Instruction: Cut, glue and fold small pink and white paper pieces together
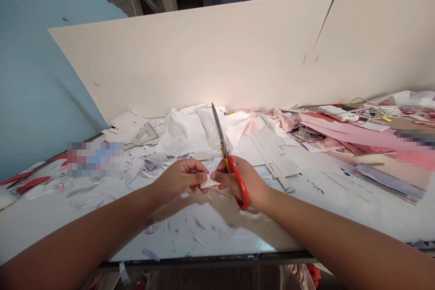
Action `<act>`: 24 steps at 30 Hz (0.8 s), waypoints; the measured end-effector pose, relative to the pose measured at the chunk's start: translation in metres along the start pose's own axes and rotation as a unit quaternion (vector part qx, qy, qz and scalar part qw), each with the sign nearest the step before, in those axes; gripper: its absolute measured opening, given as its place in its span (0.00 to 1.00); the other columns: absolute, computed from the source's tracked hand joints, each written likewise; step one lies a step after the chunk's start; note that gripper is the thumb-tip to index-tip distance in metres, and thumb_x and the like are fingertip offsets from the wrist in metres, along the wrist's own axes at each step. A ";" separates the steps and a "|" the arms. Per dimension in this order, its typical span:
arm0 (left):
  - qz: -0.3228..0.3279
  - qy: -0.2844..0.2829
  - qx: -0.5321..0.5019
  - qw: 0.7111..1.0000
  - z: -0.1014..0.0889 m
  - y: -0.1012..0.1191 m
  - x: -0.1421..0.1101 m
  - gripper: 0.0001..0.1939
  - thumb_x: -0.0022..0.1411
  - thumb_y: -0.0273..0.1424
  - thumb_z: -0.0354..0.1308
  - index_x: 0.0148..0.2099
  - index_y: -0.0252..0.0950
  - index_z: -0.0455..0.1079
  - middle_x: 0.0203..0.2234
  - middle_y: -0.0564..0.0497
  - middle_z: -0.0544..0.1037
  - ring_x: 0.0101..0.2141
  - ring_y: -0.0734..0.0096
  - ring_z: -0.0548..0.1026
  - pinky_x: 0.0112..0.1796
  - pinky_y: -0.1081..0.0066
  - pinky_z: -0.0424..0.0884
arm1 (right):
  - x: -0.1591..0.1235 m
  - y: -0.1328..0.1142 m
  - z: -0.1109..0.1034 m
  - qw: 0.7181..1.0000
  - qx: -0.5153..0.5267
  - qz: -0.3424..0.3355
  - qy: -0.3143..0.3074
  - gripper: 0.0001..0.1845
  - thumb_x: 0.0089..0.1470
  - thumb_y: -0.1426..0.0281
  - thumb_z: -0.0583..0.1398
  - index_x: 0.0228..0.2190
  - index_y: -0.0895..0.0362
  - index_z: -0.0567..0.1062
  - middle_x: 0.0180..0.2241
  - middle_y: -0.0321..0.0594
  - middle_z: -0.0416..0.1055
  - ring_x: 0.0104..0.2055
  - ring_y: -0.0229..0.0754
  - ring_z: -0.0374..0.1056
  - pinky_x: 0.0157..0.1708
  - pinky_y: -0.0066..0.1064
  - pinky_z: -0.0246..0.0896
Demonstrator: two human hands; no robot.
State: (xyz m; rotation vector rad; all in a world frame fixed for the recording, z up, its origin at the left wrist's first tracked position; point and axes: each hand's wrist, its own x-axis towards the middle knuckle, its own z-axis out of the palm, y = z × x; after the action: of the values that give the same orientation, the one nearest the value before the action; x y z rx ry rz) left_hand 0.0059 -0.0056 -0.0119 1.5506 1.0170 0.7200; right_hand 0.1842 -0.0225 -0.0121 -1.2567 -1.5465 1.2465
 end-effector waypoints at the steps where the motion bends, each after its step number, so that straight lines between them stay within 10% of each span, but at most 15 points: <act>1: -0.003 -0.001 0.000 1.000 0.000 0.000 0.000 0.09 0.50 0.34 0.60 0.31 0.35 0.68 0.20 0.54 0.72 0.25 0.74 0.74 0.23 0.78 0.60 | 0.001 0.001 0.000 1.000 0.014 0.006 0.002 0.13 0.38 0.66 0.63 0.24 0.55 0.63 0.17 0.29 0.64 0.20 0.34 0.63 0.20 0.25 0.53; 24: -0.005 -0.074 0.027 0.997 0.000 0.000 -0.002 0.14 0.52 0.42 0.56 0.31 0.34 0.66 0.24 0.49 0.76 0.28 0.69 0.76 0.26 0.75 0.64 | 0.001 0.000 0.005 0.995 0.094 -0.009 -0.022 0.17 0.32 0.66 0.66 0.22 0.55 0.62 0.17 0.28 0.65 0.23 0.38 0.68 0.28 0.33 0.64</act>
State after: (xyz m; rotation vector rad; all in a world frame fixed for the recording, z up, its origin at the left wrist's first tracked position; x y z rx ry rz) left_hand 0.0054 -0.0072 -0.0123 1.6195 0.9410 0.5655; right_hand 0.1792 -0.0229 -0.0137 -1.0978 -1.4315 1.3816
